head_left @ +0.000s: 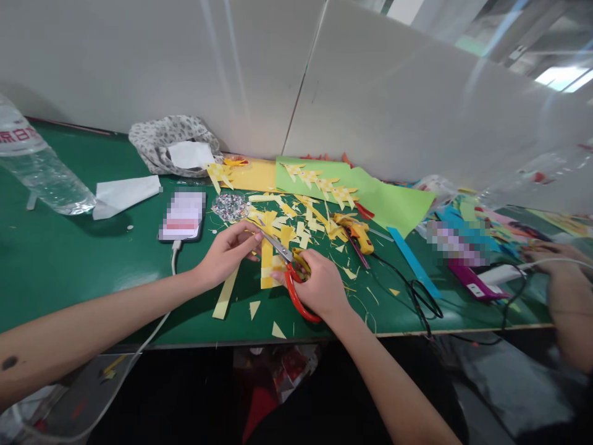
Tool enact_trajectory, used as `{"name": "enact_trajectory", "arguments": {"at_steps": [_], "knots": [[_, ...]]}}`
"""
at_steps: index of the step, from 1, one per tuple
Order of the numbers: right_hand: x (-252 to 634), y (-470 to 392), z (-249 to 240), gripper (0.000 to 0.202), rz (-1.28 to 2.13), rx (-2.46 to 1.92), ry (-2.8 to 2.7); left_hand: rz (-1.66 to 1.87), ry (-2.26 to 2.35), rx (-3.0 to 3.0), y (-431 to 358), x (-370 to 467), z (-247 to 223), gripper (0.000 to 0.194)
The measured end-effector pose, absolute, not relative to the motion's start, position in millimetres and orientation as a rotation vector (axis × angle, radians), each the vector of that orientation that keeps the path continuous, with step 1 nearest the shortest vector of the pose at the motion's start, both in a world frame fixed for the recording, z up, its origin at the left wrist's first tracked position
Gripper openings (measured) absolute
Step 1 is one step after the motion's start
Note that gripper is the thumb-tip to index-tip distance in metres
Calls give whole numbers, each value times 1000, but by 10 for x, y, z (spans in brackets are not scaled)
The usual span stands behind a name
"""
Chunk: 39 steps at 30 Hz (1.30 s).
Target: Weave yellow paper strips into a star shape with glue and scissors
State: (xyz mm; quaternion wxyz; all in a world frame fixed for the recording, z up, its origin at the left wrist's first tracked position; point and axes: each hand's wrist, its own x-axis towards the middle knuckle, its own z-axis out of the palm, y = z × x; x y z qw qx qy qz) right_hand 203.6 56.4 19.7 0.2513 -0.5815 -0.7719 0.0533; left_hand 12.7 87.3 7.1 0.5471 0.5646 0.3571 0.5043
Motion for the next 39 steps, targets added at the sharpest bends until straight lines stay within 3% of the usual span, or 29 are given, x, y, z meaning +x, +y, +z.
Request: {"name": "enact_trajectory", "arguments": {"at_steps": [27, 32, 39], "knots": [[2033, 584, 164, 40, 114, -1510, -2074, 1129, 857, 1396, 858, 131, 52, 16], [2063, 592, 206, 39, 300, -1527, -1823, 1134, 889, 1391, 861, 130, 65, 17], [2134, 723, 160, 37, 896, -1394, -1397, 1119, 897, 1294, 872, 141, 77, 18]]}}
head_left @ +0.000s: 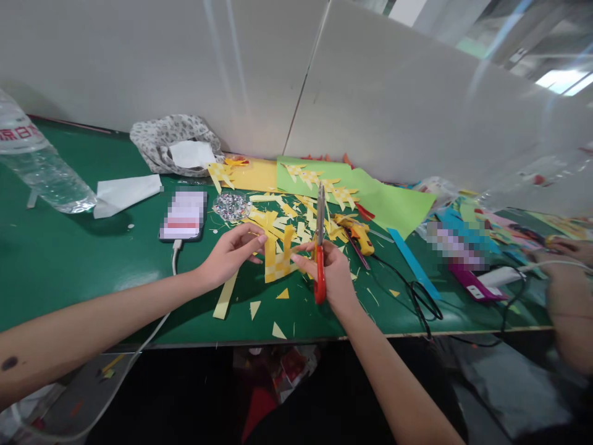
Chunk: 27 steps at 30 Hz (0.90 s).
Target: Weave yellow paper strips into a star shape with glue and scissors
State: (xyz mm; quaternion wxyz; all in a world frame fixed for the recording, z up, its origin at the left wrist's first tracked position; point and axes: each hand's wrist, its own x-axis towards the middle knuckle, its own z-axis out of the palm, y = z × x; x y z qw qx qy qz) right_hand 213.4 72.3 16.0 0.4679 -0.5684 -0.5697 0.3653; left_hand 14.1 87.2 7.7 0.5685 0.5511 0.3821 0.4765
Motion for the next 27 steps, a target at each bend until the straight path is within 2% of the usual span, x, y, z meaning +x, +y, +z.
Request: {"name": "enact_trajectory", "arguments": {"at_steps": [6, 21, 27], "knots": [[2082, 719, 165, 35, 1085, -1276, -1334, 1110, 893, 1205, 876, 154, 86, 18], [2177, 766, 110, 39, 954, -1455, -1384, 1106, 826, 1111, 884, 159, 100, 16], [2053, 698, 176, 43, 1063, -1332, -1333, 1079, 763, 1239, 887, 166, 77, 34]]}}
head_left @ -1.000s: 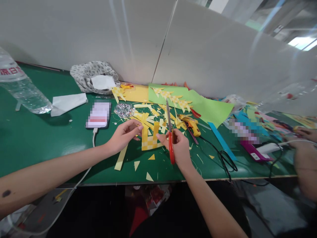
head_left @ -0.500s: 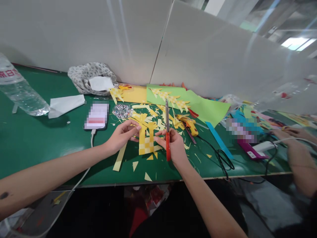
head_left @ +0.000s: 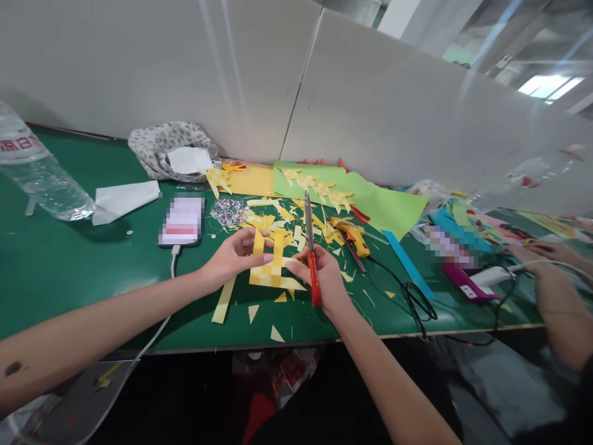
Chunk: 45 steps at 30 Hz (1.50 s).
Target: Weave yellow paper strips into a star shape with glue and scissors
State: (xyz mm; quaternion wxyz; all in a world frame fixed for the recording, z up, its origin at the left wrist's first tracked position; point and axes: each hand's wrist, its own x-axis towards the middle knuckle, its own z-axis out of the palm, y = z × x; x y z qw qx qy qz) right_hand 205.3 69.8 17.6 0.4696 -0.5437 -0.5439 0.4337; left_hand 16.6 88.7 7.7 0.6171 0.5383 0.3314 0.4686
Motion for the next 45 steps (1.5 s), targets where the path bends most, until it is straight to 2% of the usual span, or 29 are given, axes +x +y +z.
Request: {"name": "enact_trajectory", "arguments": {"at_steps": [6, 13, 19, 31, 45], "knots": [[2005, 639, 183, 36, 1026, -1419, -1517, 1054, 913, 1269, 907, 172, 47, 16], [2058, 612, 153, 47, 266, -1695, -1828, 1151, 963, 1203, 930, 153, 51, 15], [2036, 602, 112, 43, -42, -1655, -2035, 1193, 997, 1162, 964, 146, 20, 16], [1977, 591, 120, 43, 13, -1649, -2080, 1199, 883, 1161, 944, 149, -3, 6], [1985, 577, 131, 40, 52, -1649, -2068, 1169, 906, 1159, 937, 143, 9, 14]]}}
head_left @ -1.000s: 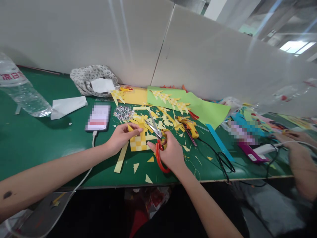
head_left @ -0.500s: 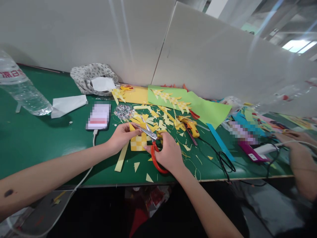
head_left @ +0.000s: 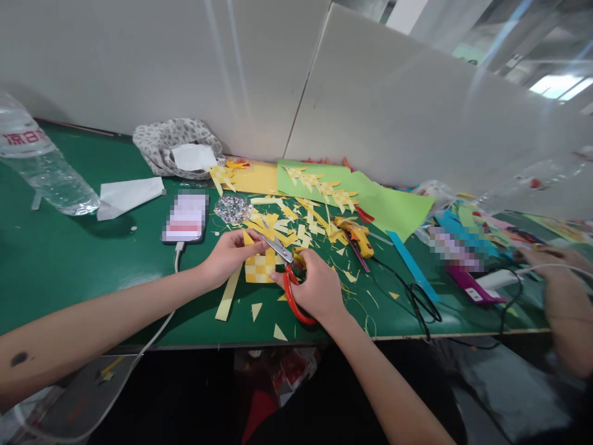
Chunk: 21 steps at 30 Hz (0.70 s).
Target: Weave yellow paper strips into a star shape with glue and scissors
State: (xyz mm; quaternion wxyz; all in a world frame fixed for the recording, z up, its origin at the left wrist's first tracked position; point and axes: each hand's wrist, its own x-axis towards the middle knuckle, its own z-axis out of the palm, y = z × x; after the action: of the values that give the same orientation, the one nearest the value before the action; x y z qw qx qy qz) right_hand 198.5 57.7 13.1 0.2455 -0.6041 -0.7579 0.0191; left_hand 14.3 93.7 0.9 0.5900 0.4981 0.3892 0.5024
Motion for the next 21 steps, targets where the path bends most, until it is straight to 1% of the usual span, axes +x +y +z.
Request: {"name": "enact_trajectory", "arguments": {"at_steps": [15, 21], "knots": [[2018, 595, 150, 42, 90, -1599, -2081, 1199, 872, 1139, 921, 155, 50, 9], [2031, 598, 143, 42, 103, -1575, -2084, 1197, 878, 1190, 931, 153, 34, 12]]}}
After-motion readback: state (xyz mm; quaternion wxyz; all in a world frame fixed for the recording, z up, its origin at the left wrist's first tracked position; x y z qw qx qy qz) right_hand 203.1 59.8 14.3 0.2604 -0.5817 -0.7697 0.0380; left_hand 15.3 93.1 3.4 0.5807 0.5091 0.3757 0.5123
